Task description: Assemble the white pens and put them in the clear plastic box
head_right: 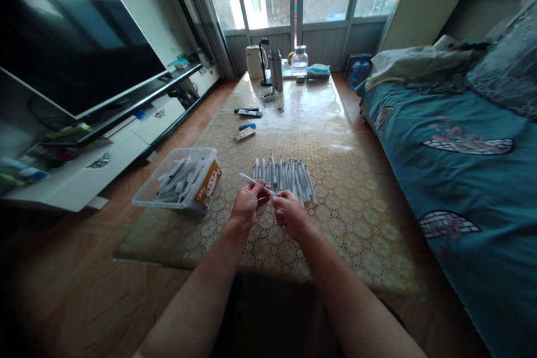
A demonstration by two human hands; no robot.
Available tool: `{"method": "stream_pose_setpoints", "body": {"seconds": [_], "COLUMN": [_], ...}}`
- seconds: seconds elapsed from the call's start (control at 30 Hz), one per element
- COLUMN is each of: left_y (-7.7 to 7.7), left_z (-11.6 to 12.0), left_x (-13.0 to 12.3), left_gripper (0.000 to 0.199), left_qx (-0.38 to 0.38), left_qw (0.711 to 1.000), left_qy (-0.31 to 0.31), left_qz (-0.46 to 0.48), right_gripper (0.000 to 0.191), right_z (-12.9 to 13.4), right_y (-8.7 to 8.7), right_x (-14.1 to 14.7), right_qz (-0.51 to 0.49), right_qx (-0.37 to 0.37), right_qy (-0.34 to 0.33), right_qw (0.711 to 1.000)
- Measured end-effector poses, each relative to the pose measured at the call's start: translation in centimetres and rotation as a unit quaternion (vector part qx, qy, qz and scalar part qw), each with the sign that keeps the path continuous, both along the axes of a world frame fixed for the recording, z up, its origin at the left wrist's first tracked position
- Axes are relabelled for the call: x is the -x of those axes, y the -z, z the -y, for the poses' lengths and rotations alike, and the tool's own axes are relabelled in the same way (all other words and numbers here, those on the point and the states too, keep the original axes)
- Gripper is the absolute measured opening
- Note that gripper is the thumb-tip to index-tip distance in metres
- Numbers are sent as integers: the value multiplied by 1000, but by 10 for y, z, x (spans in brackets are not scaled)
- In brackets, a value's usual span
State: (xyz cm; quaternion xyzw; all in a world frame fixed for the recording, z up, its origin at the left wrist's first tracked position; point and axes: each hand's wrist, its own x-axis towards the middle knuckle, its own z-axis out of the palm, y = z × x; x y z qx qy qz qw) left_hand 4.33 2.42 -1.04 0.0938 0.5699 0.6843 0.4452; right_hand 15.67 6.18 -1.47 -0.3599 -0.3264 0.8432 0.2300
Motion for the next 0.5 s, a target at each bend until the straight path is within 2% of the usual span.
{"method": "stream_pose_setpoints", "body": {"seconds": [0.13, 0.23, 0.4, 0.5], "left_y": [-1, -3, -7, -8], "left_z": [1, 1, 3, 3], "left_x": [0, 1, 10, 22], "left_gripper": [32, 35, 31, 21], "left_qx": [-2, -8, -17, -35], "left_qw": [1000, 999, 998, 994], "left_qy": [11, 4, -44, -100], "left_qz": [-12, -33, -46, 16], "right_gripper": [23, 24, 30, 30], "right_z": [-1, -2, 2, 0], "right_y": [-1, 0, -2, -8], "right_x": [-1, -4, -16, -27], "right_qz": [-15, 2, 9, 20], "right_qx": [46, 17, -10, -30], "right_qy": [1, -28, -128, -215], "right_qw": [999, 999, 992, 976]}}
